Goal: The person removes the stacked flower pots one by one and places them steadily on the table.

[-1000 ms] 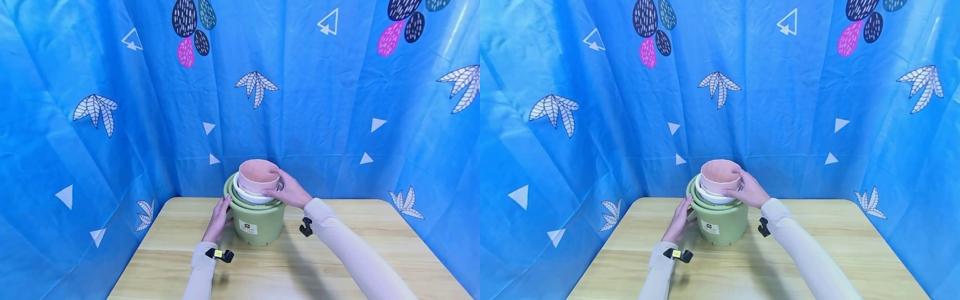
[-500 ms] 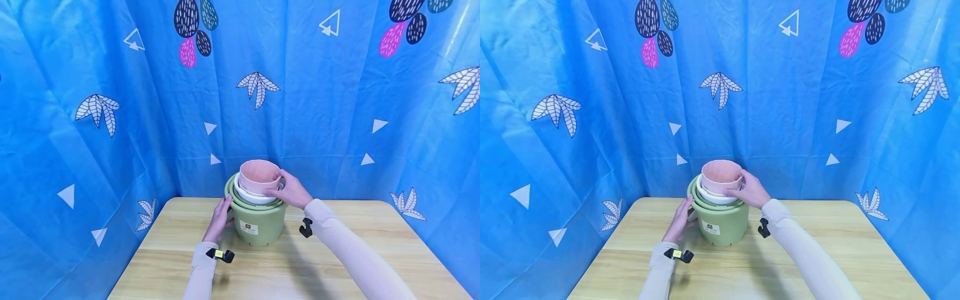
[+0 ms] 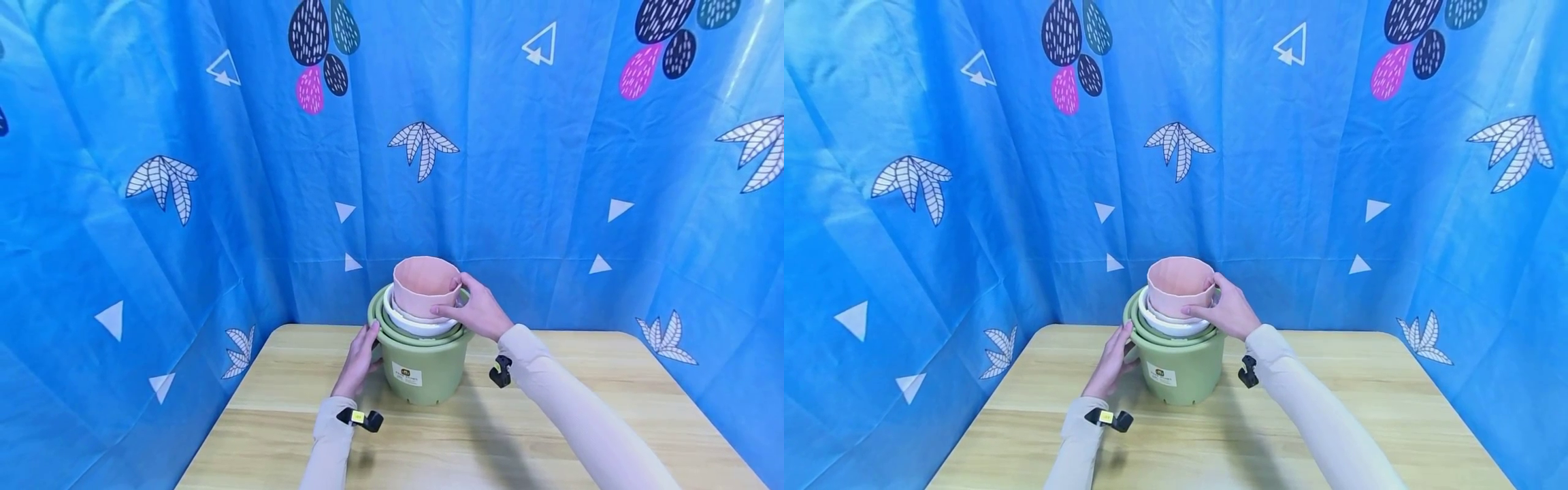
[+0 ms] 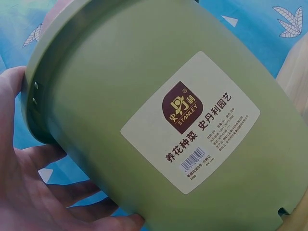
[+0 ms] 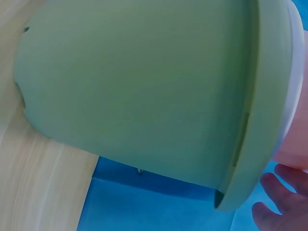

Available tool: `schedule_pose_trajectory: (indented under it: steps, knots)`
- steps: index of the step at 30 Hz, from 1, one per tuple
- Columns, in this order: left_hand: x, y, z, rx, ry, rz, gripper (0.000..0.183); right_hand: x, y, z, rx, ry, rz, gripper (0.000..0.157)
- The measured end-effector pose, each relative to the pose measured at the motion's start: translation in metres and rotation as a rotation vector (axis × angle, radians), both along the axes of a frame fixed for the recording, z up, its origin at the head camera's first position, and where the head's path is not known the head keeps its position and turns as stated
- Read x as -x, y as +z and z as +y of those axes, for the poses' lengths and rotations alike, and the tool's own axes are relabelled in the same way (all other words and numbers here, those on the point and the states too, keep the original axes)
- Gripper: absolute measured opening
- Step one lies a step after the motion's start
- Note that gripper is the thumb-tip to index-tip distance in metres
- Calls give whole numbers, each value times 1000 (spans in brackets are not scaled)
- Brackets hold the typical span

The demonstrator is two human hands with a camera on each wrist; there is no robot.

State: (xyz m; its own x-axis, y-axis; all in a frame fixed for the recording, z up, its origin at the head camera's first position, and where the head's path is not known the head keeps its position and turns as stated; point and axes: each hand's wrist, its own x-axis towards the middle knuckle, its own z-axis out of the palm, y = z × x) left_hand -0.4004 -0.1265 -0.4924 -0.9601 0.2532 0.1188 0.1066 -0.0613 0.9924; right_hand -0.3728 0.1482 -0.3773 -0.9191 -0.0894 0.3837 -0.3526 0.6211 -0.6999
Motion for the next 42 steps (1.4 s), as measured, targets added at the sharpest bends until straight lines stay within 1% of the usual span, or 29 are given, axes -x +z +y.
schedule_pose_trajectory:
  steps: [7, 12, 20, 27, 31, 37, 42]
  knots:
    - [1, -2, 0, 2, 5, -3, 84, -1, 2, 2, -14, -14, 11, 55]
    - [1, -1, -1, 11, 5, -3, 85, -1, 5, 3, -20, -30, 29, 56]
    - [-1, -1, -1, 1, 0, 2, 84, -3, 9, 4, 32, 1, 20, 57]
    - [-1, -1, -1, 5, 1, 6, 83, -3, 11, 3, 72, 18, -7, 57]
    - [0, -1, -1, 1, 1, 6, 82, -4, 13, 3, 84, 26, -3, 57]
    - [0, -1, -1, 1, 1, 9, 82, -6, 15, 4, 80, 14, -4, 57]
    - [0, -2, -1, 20, 7, 22, 82, -6, 15, 4, 93, 16, -10, 57]
